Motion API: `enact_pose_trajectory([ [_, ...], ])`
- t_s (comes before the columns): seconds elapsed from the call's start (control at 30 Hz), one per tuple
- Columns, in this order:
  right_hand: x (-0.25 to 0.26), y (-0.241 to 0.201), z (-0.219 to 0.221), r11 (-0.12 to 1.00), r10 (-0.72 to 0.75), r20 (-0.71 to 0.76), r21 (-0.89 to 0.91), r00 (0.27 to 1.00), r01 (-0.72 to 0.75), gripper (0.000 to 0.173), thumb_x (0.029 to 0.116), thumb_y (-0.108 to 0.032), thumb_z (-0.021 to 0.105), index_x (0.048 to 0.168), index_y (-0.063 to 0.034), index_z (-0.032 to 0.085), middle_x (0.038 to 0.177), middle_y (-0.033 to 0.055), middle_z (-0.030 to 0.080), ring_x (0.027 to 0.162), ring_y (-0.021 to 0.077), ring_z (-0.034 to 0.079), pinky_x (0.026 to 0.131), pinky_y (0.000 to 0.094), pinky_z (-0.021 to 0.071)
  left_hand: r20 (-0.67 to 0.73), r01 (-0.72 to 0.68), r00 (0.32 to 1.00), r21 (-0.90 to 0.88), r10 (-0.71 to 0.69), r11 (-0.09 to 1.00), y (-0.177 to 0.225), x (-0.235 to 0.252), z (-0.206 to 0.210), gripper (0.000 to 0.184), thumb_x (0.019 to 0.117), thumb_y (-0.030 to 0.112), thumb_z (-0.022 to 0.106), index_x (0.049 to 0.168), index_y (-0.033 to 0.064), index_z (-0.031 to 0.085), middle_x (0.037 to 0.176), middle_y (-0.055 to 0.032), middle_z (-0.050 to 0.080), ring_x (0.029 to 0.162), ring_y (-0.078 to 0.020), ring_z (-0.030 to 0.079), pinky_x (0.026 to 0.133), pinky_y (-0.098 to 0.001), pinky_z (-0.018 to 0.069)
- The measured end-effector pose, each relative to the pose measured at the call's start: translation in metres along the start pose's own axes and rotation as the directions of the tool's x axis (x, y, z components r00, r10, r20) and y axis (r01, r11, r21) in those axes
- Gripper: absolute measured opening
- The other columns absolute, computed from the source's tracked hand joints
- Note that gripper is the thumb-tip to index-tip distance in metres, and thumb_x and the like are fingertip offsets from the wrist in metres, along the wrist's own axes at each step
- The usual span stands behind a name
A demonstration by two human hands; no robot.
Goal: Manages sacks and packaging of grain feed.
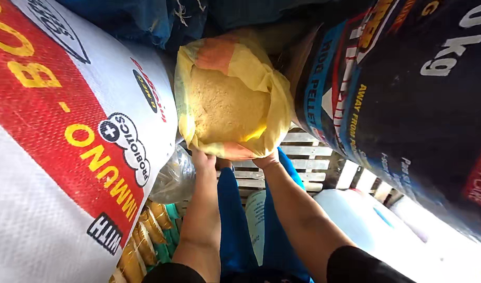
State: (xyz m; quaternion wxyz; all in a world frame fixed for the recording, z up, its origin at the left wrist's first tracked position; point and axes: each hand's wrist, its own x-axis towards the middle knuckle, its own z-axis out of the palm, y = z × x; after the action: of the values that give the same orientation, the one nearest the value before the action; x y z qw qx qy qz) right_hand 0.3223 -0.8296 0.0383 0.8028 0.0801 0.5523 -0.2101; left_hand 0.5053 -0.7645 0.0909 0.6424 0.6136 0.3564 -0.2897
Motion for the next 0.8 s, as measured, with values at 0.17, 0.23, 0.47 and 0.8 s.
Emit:
enact_pose_trajectory([
  [0.17, 0.011, 0.012, 0.023, 0.991, -0.123, -0.442, -0.103, 0.889, 0.085, 0.08, 0.1037, -0.07, 0.013, 0.146, -0.0115, 0.048, 0.139, 0.0145, 0.06, 0.126, 0.0279, 0.059, 0.102, 0.0555, 0.051, 0.092, 0.067, 0.993, 0.085, -0.075, 0.994, 0.016, 0.029, -0.054, 0.05, 0.1073, 0.046, 0.024, 0.126, 0.0143, 0.057, 0.118, -0.0109, 0.068, 0.107, -0.028, 0.067, 0.087, -0.0553, 0.0557],
  [0.23, -0.003, 0.007, 0.046, 0.924, -0.323, -0.662, -0.376, 0.676, 0.073, 0.073, 0.1093, -0.058, 0.019, 0.144, -0.0006, 0.049, 0.139, 0.0229, 0.058, 0.128, 0.0328, 0.057, 0.105, 0.0534, 0.0484, -0.098, 0.062, 0.995, 0.337, -0.03, 0.939, 0.023, 0.027, -0.048, 0.042, 0.1101, 0.04, 0.035, 0.131, 0.0103, 0.057, 0.122, -0.0121, 0.066, 0.11, -0.0261, 0.064, 0.089, -0.0499, 0.0545],
  [0.47, -0.026, 0.001, 0.101, 0.91, -0.292, -0.683, -0.415, 0.67, -0.026, 0.083, 0.0987, -0.044, 0.067, 0.158, -0.0063, 0.024, 0.145, 0.0276, 0.05, 0.131, 0.0388, 0.054, 0.104, 0.0554, 0.0487, -0.386, 0.197, 0.916, 0.673, 0.111, 0.713, 0.019, -0.041, 0.007, 0.079, 0.1019, 0.05, 0.06, 0.155, 0.0005, 0.03, 0.152, -0.031, 0.039, 0.138, -0.0458, 0.044, 0.103, -0.0683, 0.0437],
  [0.8, 0.013, -0.003, 0.04, 0.947, -0.276, -0.33, 0.066, 0.903, 0.314, 0.042, 0.1127, -0.035, 0.024, 0.136, -0.0102, 0.049, 0.124, 0.0101, 0.062, 0.115, 0.0217, 0.062, 0.098, 0.0475, 0.0532, -0.373, 0.155, 0.928, 0.326, -0.024, 0.933, -0.027, -0.022, 0.01, 0.047, 0.0957, -0.005, 0.048, 0.142, -0.0008, 0.044, 0.138, -0.0235, 0.051, 0.12, -0.0356, 0.055, 0.096, -0.0573, 0.0508],
])
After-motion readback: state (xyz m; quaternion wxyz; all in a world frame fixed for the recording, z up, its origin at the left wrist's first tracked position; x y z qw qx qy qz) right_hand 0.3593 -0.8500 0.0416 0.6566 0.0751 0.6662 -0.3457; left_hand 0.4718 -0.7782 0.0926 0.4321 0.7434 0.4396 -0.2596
